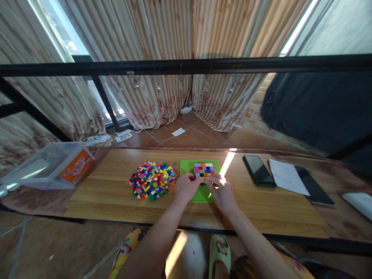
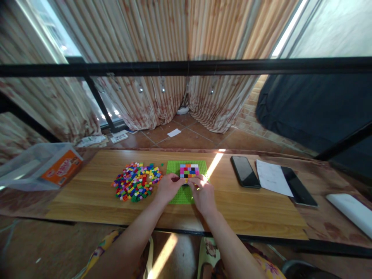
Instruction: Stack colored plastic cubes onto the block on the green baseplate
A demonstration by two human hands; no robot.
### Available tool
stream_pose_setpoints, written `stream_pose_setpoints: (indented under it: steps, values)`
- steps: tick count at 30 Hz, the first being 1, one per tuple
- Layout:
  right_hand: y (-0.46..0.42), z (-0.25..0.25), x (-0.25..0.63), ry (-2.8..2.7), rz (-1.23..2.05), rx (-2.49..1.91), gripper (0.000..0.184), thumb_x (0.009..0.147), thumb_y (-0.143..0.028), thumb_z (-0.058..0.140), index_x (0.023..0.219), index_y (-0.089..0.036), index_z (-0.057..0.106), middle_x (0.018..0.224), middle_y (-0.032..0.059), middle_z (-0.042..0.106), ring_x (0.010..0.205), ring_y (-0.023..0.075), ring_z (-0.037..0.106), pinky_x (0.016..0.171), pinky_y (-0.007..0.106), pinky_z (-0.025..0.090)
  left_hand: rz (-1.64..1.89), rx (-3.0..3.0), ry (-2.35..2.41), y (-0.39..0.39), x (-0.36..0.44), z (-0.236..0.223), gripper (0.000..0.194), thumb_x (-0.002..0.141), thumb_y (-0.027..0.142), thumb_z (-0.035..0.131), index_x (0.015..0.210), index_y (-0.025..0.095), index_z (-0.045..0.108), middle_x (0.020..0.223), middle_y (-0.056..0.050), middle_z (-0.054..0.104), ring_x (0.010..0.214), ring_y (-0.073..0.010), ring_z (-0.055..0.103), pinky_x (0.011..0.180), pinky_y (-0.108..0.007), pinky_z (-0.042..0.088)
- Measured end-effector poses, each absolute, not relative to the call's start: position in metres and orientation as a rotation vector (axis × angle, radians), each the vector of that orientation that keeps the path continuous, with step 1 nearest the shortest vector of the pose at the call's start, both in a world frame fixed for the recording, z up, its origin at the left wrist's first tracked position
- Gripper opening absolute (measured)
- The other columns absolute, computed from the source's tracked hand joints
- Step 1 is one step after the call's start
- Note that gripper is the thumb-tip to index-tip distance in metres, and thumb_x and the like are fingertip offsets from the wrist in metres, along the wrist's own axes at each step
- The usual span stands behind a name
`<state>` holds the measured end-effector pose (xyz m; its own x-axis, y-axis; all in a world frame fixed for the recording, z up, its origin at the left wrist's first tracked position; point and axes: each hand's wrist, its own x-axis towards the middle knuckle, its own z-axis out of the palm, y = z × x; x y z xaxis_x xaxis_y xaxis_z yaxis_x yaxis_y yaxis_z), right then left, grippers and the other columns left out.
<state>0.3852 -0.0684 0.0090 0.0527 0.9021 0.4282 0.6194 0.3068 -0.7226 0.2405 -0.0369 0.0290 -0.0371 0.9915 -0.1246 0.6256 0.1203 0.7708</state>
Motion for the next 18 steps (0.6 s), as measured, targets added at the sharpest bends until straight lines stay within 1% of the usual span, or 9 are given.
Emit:
stream_pose_setpoints:
  steps: [3, 5, 10, 13, 18]
  values:
    - [-0.068, 0.0127, 0.3869, -1.497, 0.415, -1.569, 0.025, 0.087, -0.033, 0.051, 0.09, -0.019, 0.071, 0.086, 0.008, 0.069, 0.068, 0.0182, 0.062, 0.065, 0.033, 0.05, 0.694, 1.562, 1.761, -0.037, 0.2403, 0.0321, 0.028, 0.075, 0.042, 0.066, 0.082, 0.015, 0.071, 0.083, -0.008, 0.073, 0.078, -0.0194, 0.066, 0.068, -0.028, 0.045]
    - [-0.0668, 0.013, 0.3867, -1.454, 0.426, -1.627, 0.027, 0.085, -0.036, 0.052, 0.093, -0.017, 0.071, 0.086, 0.0091, 0.068, 0.067, 0.0187, 0.06, 0.064, 0.034, 0.049, 0.685, 1.55, 1.764, -0.0365, 0.2403, 0.0332, 0.028, 0.075, 0.042, 0.066, 0.081, 0.015, 0.071, 0.084, -0.008, 0.073, 0.079, -0.0197, 0.066, 0.068, -0.028, 0.045]
    - [-0.0622, 0.009, 0.382, -1.443, 0.511, -1.532, 0.024, 0.081, -0.039, 0.059, 0.089, -0.02, 0.071, 0.089, 0.0077, 0.066, 0.08, 0.0196, 0.061, 0.07, 0.031, 0.05, 0.68, 1.559, 1.762, -0.0346, 0.2409, 0.0341, 0.025, 0.076, 0.039, 0.064, 0.08, 0.015, 0.07, 0.083, -0.008, 0.073, 0.078, -0.0192, 0.066, 0.068, -0.028, 0.044]
    - [-0.0603, 0.0085, 0.3797, -1.395, 0.577, -1.498, 0.021, 0.079, -0.037, 0.061, 0.086, -0.02, 0.071, 0.089, 0.0068, 0.064, 0.078, 0.0182, 0.061, 0.069, 0.03, 0.051, 0.664, 1.572, 1.773, -0.0341, 0.2416, 0.0345, 0.024, 0.076, 0.038, 0.065, 0.08, 0.015, 0.07, 0.083, -0.008, 0.073, 0.078, -0.0195, 0.066, 0.068, -0.028, 0.044]
    - [-0.0604, 0.0104, 0.379, -1.378, 0.618, -1.467, 0.019, 0.078, -0.035, 0.062, 0.083, -0.019, 0.07, 0.086, 0.0062, 0.062, 0.075, 0.0174, 0.061, 0.068, 0.03, 0.051, 0.659, 1.597, 1.803, -0.0351, 0.2424, 0.0316, 0.026, 0.076, 0.042, 0.064, 0.078, 0.017, 0.07, 0.081, -0.007, 0.073, 0.076, -0.0201, 0.065, 0.067, -0.028, 0.044]
